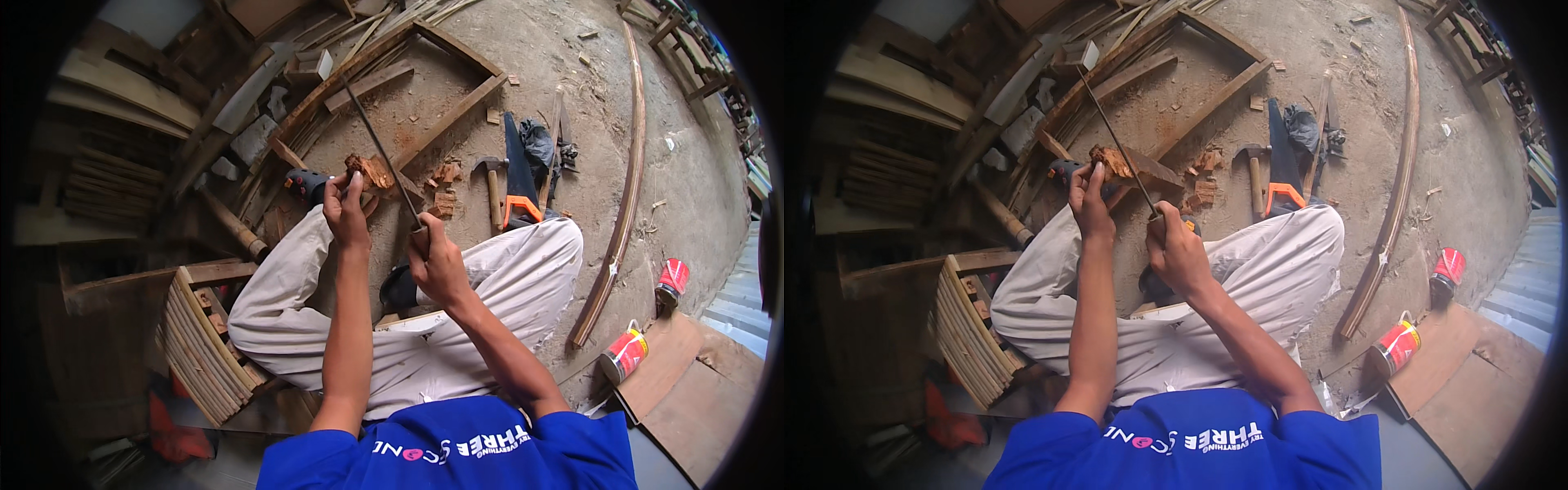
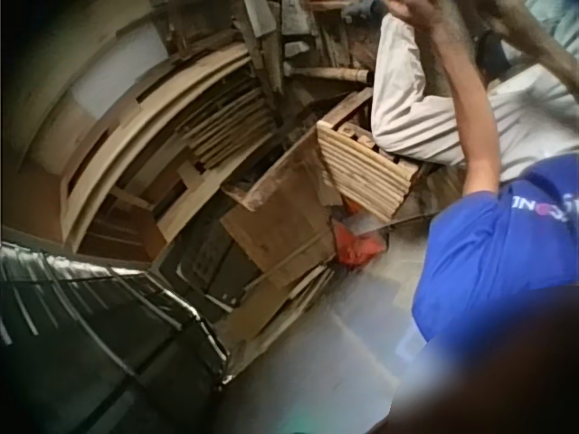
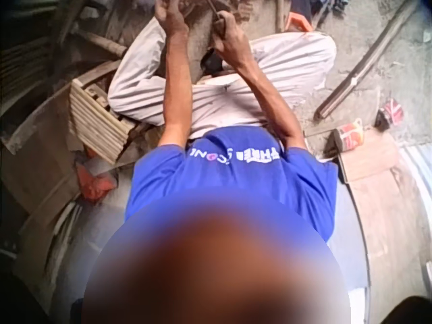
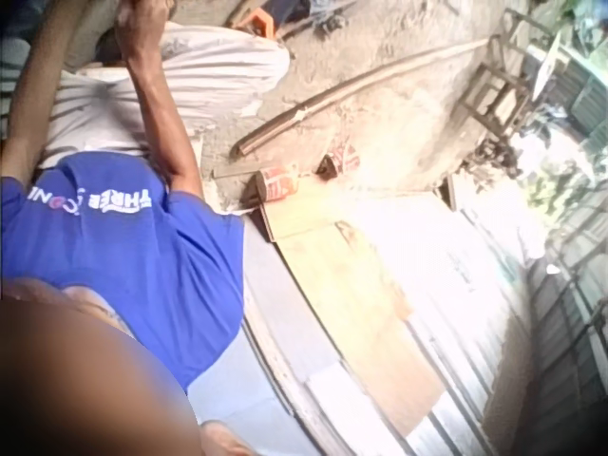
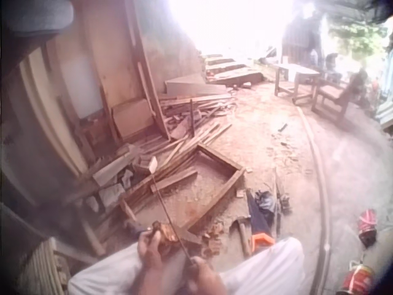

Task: The person sits on the floor and uses a hand saw to cut a small piece of wood, then switches to a knife to carve and shape the same piece. The person repeatedly inspects the wood and continues carving with the knife.

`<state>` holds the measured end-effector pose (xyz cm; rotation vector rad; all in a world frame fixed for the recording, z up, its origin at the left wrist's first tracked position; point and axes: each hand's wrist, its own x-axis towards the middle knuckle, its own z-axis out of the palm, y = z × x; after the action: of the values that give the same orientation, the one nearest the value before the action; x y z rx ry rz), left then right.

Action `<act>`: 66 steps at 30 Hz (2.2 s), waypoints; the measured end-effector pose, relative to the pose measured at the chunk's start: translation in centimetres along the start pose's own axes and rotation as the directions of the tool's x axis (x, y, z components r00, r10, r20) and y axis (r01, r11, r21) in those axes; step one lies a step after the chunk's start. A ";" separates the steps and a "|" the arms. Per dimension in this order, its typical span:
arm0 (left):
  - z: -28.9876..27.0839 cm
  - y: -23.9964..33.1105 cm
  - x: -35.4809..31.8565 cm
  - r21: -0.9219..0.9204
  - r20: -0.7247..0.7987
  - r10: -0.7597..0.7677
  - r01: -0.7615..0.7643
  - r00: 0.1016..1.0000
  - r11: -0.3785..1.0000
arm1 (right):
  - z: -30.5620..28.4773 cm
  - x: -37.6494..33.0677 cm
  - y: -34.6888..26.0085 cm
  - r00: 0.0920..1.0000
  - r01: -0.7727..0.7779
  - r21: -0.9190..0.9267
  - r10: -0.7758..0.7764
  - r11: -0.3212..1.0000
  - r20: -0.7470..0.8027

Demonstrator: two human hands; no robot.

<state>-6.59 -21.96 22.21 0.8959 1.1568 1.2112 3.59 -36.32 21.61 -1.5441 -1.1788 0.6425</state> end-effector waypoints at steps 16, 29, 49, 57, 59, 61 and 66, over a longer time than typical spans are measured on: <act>-1.2 0.2 -0.3 -0.019 0.005 -0.015 0.016 1.000 1.000 | 0.7 -0.7 0.0 0.993 0.105 0.062 -0.108 0.993 0.056; -2.1 0.3 -1.0 -0.045 -0.039 -0.014 0.012 0.999 0.999 | 1.3 -1.8 0.3 0.996 0.034 -0.062 -0.029 0.997 0.081; -2.2 0.0 -1.3 -0.050 -0.015 -0.044 0.043 0.999 0.998 | 0.8 -3.0 1.9 0.985 0.171 0.056 -0.171 0.984 0.000; -2.8 0.2 -0.8 -0.079 -0.004 -0.035 0.035 0.999 0.996 | 0.8 -3.5 2.8 0.991 0.130 0.086 -0.132 0.988 0.025; -3.0 0.2 -0.9 -0.066 -0.010 -0.032 0.031 0.999 0.997 | 1.1 -3.8 2.8 0.998 0.048 0.004 -0.048 0.999 0.041; -3.0 0.1 -0.8 -0.017 -0.062 -0.042 0.041 0.997 0.999 | 1.3 -4.1 2.7 0.993 -0.030 -0.144 0.047 0.989 0.112; -3.0 0.1 -1.0 -0.094 -0.007 -0.075 0.074 0.997 0.993 | 1.2 -4.4 2.5 0.985 0.172 0.036 -0.173 0.984 0.001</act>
<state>-9.49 -23.12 21.82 0.7701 1.1230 1.2007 1.79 -39.80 18.14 -1.3933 -1.2816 0.5487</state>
